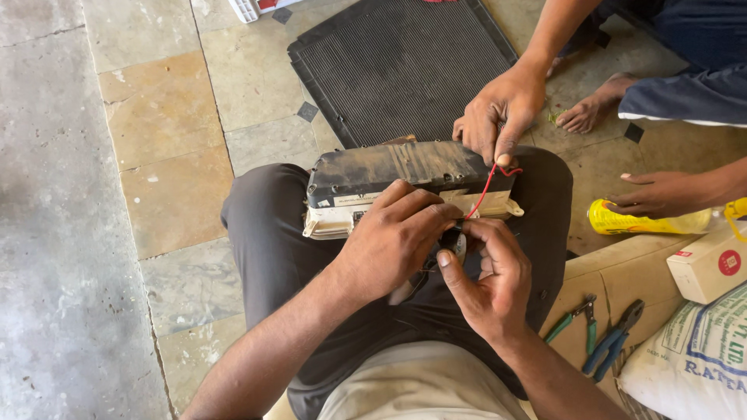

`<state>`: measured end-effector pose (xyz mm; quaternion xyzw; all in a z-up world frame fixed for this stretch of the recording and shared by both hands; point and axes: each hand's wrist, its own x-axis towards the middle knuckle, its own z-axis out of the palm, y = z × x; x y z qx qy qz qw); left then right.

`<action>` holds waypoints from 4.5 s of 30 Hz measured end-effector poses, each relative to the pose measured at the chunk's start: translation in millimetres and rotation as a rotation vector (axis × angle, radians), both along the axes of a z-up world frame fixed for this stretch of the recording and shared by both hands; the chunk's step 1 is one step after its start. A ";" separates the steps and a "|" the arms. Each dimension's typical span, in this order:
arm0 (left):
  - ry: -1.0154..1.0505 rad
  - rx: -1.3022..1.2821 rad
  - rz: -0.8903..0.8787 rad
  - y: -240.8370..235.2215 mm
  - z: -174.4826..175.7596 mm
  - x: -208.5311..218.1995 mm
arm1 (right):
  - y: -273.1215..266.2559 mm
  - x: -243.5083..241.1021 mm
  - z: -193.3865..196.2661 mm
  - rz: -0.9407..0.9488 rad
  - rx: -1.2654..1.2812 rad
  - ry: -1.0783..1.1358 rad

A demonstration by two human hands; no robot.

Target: The person repairs a disassembled electronic device by stripping wires with pliers, twisting them together, and wrapping the connections with electrical tape. They work on a bundle of multicolored wires attached to a white plastic housing resting on their lap.

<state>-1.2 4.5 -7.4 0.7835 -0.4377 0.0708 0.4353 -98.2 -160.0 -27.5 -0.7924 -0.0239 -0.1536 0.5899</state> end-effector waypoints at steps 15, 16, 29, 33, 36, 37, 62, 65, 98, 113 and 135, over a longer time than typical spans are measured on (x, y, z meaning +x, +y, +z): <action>0.220 -0.105 0.083 2.7 -4.6 -20.2 | -19.8 15.5 40.8 0.090 -0.387 0.064; 0.206 -0.097 0.112 -0.2 -5.5 -21.4 | -19.5 16.1 43.1 0.092 -0.406 0.046; 0.020 0.021 0.054 12.0 4.2 -23.8 | -34.4 10.8 5.1 0.103 0.240 0.333; 0.068 0.016 0.064 6.5 10.2 -20.9 | -40.9 20.4 -15.4 0.193 0.362 0.335; 0.212 -0.047 0.067 11.6 8.3 -13.8 | -43.0 29.8 -23.2 0.270 0.803 0.442; 0.289 -0.097 0.060 12.5 7.1 -10.4 | -43.4 32.8 -23.5 0.252 0.790 0.449; 0.344 -0.143 0.330 -24.9 5.6 -1.5 | -40.5 34.8 -26.0 0.161 0.829 0.236; 0.192 -0.093 0.313 -25.1 3.8 1.4 | -36.3 34.8 -20.7 0.169 0.793 0.191; -0.096 0.084 0.209 -17.3 -1.3 -19.8 | -13.2 13.9 15.1 -0.031 -0.176 0.086; -0.003 0.058 0.213 -18.1 4.5 -11.5 | -80.7 -55.7 -19.9 0.091 0.364 -0.137; 0.144 0.001 0.130 -12.8 9.3 2.5 | -84.7 -16.2 -38.7 0.174 0.282 0.112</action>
